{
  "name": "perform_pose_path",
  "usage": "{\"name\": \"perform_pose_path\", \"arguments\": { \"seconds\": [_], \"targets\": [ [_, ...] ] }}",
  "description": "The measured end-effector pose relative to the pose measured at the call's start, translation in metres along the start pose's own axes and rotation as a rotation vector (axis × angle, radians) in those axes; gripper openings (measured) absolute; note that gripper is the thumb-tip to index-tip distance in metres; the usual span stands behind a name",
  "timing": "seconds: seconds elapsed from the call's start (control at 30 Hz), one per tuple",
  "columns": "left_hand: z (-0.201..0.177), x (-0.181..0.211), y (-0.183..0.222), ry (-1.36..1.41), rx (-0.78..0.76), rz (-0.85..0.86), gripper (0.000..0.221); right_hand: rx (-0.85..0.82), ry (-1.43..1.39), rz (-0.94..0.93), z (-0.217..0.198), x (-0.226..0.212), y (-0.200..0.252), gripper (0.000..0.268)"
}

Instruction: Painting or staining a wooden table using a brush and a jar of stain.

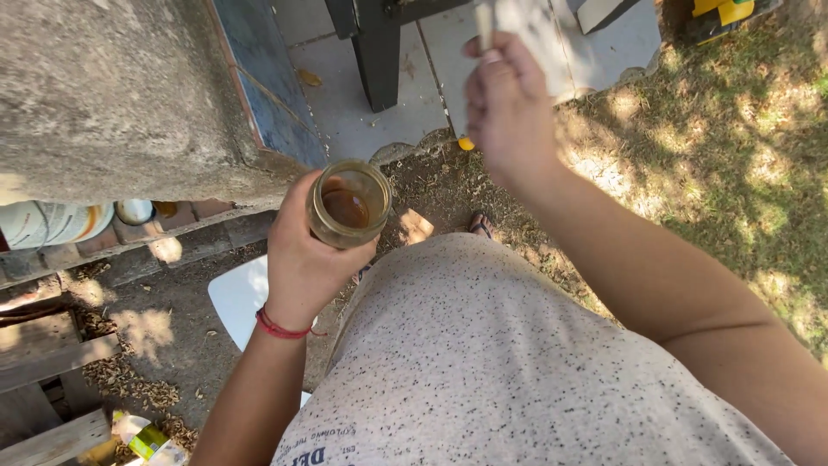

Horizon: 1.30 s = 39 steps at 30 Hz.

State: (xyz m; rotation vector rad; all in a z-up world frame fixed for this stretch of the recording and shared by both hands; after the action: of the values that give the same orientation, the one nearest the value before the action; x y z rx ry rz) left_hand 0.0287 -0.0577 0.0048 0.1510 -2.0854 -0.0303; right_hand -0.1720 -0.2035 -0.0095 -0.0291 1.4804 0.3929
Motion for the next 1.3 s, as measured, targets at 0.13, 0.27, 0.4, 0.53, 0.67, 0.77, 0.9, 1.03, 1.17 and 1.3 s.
{"name": "perform_pose_path", "arguments": {
  "seconds": [0.13,0.27,0.4,0.53,0.67,0.77,0.9,1.03,1.17,1.3],
  "targets": [
    [-0.007,-0.005,0.013,-0.026,0.044,-0.017,0.065,-0.131,-0.08,-0.065,0.046,0.008,-0.003,0.022],
    [-0.01,-0.014,0.021,-0.033,0.049,-0.1,0.068,-0.241,-0.118,0.024,0.07,0.021,-0.004,0.021],
    [-0.013,-0.014,0.026,-0.015,0.09,-0.083,0.059,-0.336,-0.095,0.078,0.066,0.019,0.01,0.023],
    [-0.015,-0.024,0.027,0.085,0.112,-0.226,0.073,-0.266,-0.07,-0.02,0.049,0.006,0.026,0.023],
    [-0.01,-0.011,0.027,0.017,0.056,-0.115,0.06,-0.316,0.027,0.025,0.054,-0.012,0.025,0.028],
    [-0.01,-0.007,0.027,0.014,0.07,-0.069,0.058,-0.35,-0.034,-0.004,0.062,-0.009,0.006,0.029],
    [-0.011,-0.01,0.03,-0.007,0.076,-0.06,0.059,-0.302,-0.1,0.107,0.058,0.02,-0.012,0.029],
    [-0.012,-0.011,0.033,0.003,0.068,-0.063,0.055,-0.302,-0.023,0.173,0.049,0.045,-0.009,0.03],
    [-0.013,-0.021,0.038,0.004,0.079,-0.099,0.066,-0.329,0.091,0.156,0.046,0.041,0.01,0.029],
    [-0.013,-0.025,0.04,-0.018,0.078,-0.11,0.07,-0.396,0.143,-0.18,0.063,-0.008,0.017,0.034]
  ]
}}
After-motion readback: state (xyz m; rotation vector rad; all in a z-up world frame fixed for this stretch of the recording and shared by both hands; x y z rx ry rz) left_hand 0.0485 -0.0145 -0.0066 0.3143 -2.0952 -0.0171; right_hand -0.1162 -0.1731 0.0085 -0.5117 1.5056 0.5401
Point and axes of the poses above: each hand's wrist, its own y-axis away from the middle knuckle, its own z-axis out of the palm, x = y × z, the point moved 9 cm from there along -y, towards the middle knuckle, and after that the axes turned 7 degrees about -x, right-handed, at the moved point
